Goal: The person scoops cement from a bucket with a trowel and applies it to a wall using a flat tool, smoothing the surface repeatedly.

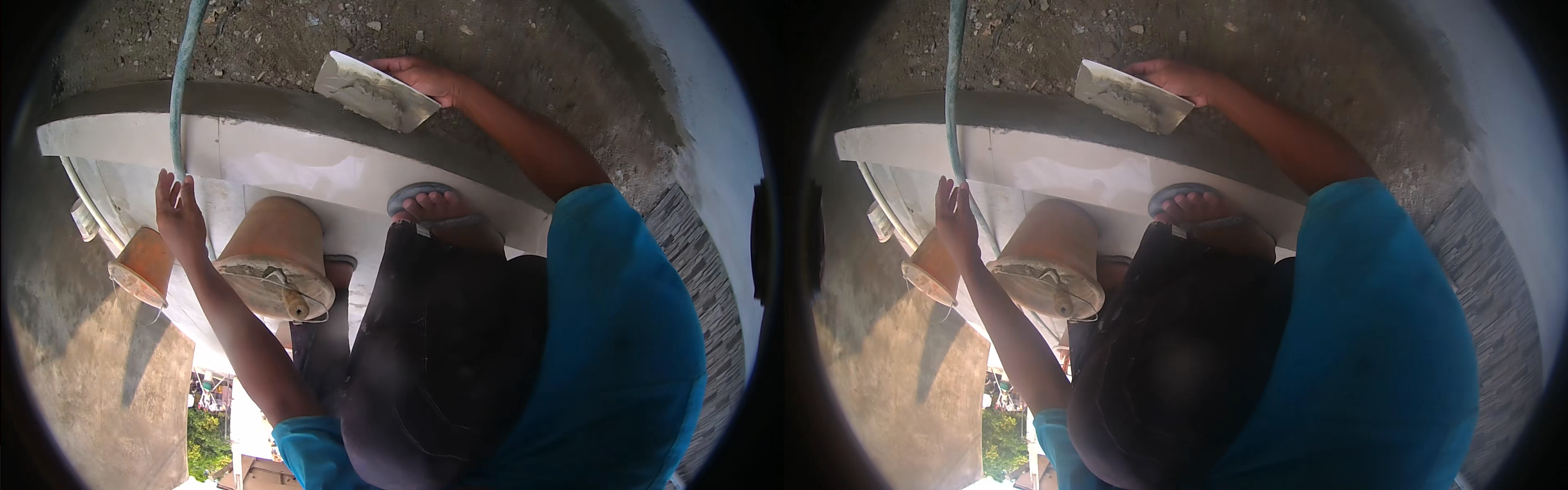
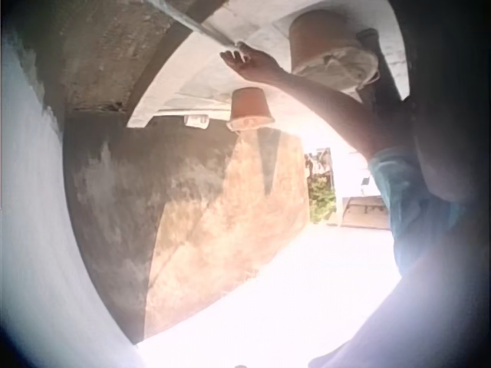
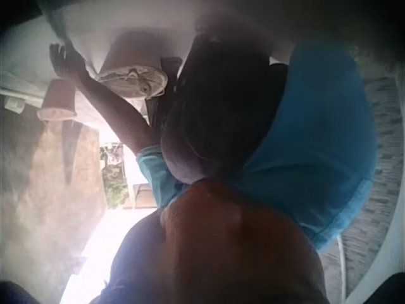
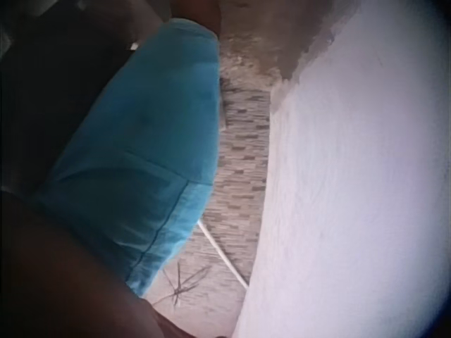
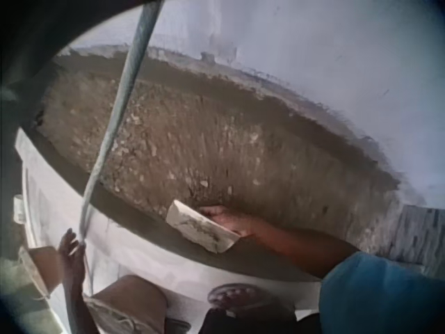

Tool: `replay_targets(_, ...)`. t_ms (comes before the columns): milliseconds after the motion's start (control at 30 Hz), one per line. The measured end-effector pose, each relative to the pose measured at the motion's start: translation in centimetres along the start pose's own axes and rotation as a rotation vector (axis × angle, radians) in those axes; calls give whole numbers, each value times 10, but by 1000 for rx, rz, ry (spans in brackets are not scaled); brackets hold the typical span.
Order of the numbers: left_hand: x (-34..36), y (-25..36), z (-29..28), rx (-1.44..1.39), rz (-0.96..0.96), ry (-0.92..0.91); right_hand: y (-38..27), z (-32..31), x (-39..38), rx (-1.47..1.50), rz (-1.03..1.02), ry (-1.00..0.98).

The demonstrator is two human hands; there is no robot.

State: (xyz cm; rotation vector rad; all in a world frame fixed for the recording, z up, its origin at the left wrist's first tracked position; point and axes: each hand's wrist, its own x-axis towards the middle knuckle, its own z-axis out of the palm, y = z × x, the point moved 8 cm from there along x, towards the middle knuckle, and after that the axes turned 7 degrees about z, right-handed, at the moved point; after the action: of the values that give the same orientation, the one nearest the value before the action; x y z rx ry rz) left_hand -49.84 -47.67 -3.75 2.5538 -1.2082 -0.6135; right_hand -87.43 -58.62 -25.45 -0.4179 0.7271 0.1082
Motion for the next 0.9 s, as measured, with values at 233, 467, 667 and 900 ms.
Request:
replay_targets(233, 49, 2, 26, 420, 237, -4, 10, -9, 34, -178, 35, 58)
replay_targets(467, 54, -9, 12, 453, 46, 65, 10, -7, 42, -372, 50, 139)
replay_targets(667, 60, -14, 8, 485, 65, 160, 0, 3, 31, -683, -25, 338)
replay_targets(900, 68, -26, 7, 476, 71, 51, -18, 46, 8, -770, -163, 366)
